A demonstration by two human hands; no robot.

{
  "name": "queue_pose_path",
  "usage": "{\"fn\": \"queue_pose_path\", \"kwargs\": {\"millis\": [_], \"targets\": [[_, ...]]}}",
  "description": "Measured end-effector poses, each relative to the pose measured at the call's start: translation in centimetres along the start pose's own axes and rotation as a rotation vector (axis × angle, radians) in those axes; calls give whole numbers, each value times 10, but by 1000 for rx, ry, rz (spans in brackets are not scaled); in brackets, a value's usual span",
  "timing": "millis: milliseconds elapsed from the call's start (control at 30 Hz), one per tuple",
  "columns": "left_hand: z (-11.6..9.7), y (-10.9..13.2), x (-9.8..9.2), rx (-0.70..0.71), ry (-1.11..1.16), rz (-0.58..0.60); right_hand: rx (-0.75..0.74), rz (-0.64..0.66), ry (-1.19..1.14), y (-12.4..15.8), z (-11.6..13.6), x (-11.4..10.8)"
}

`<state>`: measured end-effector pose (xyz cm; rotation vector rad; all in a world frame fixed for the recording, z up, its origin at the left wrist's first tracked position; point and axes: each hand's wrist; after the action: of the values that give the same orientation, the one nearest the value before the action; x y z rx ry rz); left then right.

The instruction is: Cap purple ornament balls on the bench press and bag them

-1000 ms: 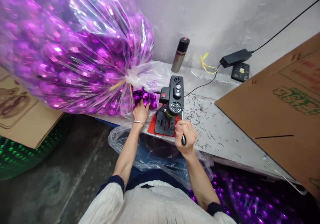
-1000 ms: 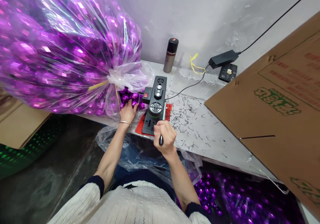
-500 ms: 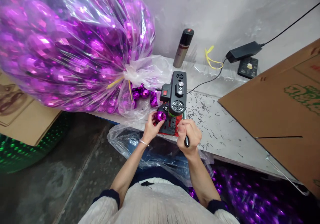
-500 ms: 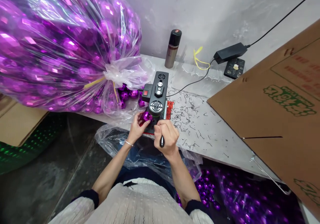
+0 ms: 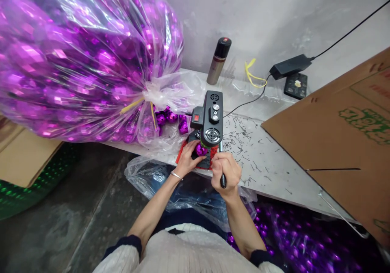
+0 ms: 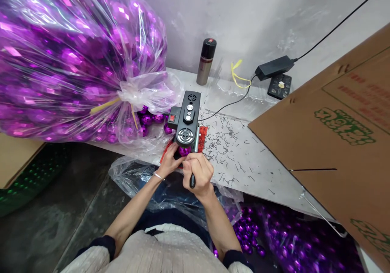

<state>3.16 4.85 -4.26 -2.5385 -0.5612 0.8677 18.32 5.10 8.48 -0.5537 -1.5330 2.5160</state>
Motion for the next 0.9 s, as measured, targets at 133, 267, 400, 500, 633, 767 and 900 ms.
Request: {"fn": "queue_pose_path", "kwargs": {"millis": [133, 267, 400, 500, 633, 767, 900], "targets": [[1, -2, 3, 1, 17, -27, -4, 3, -4, 2, -1, 0], [0, -1, 3, -2, 15, -45, -6, -1, 3, 8, -4, 2], [-2, -1, 3, -5, 10, -50, -18, -43, -6, 20, -10, 8], [-3, -2, 2, 10, 21, -52, -39, -104, -27, 30, -15, 15], [-3, -2, 2, 1, 10, -44, -36, -164, -54, 39, -21, 23], [-3, -2, 3, 8, 7, -49, -43, -203, -66, 44, -24, 27], [-2, -2, 4, 28, 5, -63, -47, -212, -68, 46, -26, 30]]}}
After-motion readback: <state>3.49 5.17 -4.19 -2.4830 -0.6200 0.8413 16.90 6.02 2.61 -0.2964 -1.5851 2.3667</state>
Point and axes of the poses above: each hand's wrist, its own y-axis away from the middle knuckle, its own x-axis out of the palm, z = x × y, and after that the axes turned 10 degrees about -z, right-handed
